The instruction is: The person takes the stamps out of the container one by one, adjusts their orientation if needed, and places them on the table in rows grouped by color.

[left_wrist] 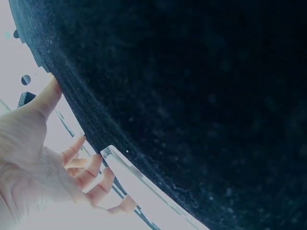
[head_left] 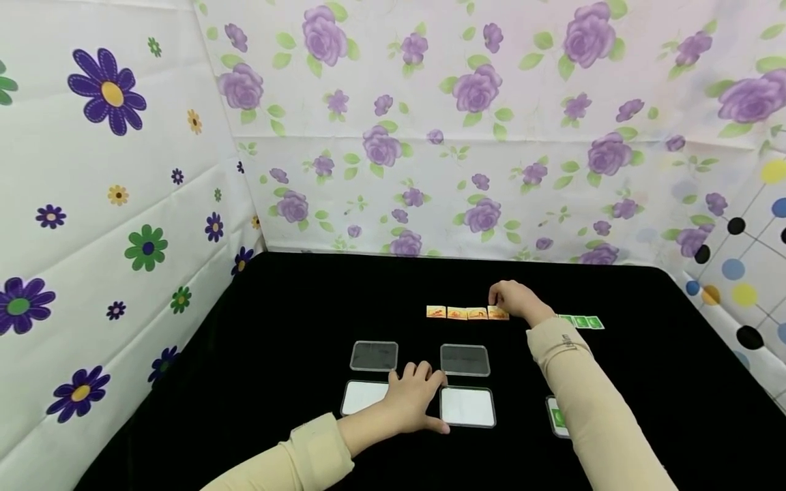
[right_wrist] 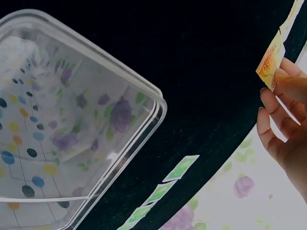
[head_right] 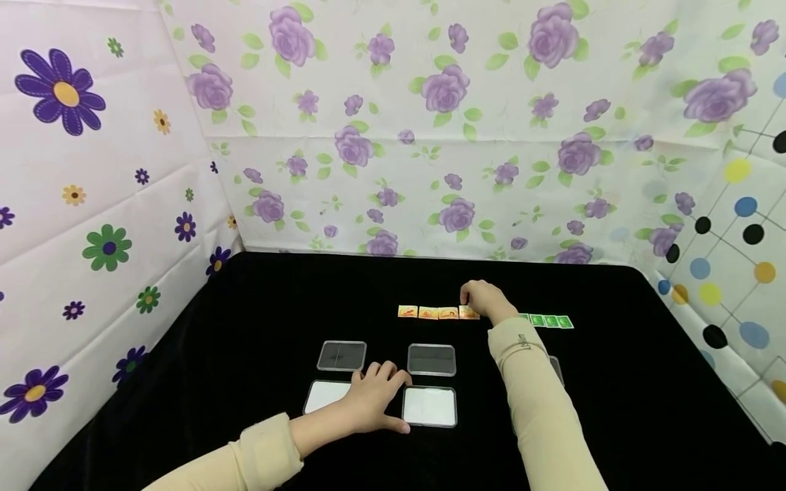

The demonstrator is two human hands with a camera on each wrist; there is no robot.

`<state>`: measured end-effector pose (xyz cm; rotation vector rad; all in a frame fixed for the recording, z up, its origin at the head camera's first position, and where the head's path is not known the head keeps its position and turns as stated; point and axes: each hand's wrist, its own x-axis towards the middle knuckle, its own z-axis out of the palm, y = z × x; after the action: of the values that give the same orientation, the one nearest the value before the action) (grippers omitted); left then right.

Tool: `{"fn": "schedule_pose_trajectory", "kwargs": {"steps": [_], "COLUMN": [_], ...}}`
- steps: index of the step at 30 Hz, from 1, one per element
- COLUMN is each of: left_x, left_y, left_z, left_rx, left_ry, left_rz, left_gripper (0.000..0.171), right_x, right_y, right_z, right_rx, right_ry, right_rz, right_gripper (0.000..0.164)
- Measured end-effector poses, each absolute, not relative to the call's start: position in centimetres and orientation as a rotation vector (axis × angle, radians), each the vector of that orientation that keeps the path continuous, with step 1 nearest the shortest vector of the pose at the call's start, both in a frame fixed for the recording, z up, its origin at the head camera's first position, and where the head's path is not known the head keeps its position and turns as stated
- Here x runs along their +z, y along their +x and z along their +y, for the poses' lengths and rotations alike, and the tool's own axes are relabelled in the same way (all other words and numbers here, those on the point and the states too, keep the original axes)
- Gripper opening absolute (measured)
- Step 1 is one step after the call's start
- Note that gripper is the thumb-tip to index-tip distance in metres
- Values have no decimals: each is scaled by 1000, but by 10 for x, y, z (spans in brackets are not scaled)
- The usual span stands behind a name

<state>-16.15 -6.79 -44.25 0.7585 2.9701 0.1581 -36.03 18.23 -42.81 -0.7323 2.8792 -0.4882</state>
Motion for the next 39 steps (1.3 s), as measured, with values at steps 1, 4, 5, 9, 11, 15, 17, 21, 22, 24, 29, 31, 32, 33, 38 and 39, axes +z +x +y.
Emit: {"fn": "schedule_pose_trajectory", "kwargs": {"steps": [1, 4, 5, 9, 11, 15, 17, 21, 22, 24, 29, 31, 32, 33, 38, 39], "left_x": [-442, -441, -441, -441, -440, -440, -440, -441, -442, -442, -442, -443, -443, -443, -443, -443], "left_y": [-162, -162, -162, -161, -161, -160, -160, -160, -160, -160, -159, -158, -158, -158, -159, -159], "left_z": [-68, -68, -68, -67, -67, -67, -67, -68, -68, -68, -68, -68, -68, -68, -69, -69], "left_rx": [157, 158, 159, 161, 166, 174, 173, 179, 178, 176, 188, 188, 186, 185, 180, 178], "left_ry": [757, 754, 752, 746, 746, 746, 743, 748, 749, 751, 743, 742, 744, 748, 757, 756], "left_rz": [2969, 2969, 2968, 2961, 2960, 2957, 2953, 2952, 2954, 2955, 2953, 2954, 2956, 2958, 2971, 2972], "left_gripper": [71, 71, 71, 71, 71, 71, 71, 71, 70, 70, 70, 70, 70, 70, 70, 70], "right_x": [-428, -427, -428, -430, -431, -431, -432, -433, -433, -433, -430, -429, -430, -430, -430, -429], "right_y": [-360, -361, -361, -362, -362, -362, -362, -363, -363, -362, -358, -357, -357, -356, -356, -356], "right_z": [182, 182, 181, 179, 178, 178, 178, 178, 178, 178, 176, 177, 177, 178, 183, 184], "right_rx": [-491, -495, -492, -462, -451, -435, -435, -424, -424, -432, -443, -450, -456, -461, -472, -466], "right_ry": [-732, -731, -731, -741, -737, -729, -706, -684, -682, -671, -654, -667, -678, -685, -736, -743], "right_rz": [2883, 2885, 2886, 2880, 2873, 2864, 2864, 2867, 2869, 2862, 2838, 2831, 2830, 2829, 2823, 2825], "right_gripper": [23, 23, 23, 23, 22, 21, 20, 19, 18, 17, 17, 17, 17, 16, 17, 17]}}
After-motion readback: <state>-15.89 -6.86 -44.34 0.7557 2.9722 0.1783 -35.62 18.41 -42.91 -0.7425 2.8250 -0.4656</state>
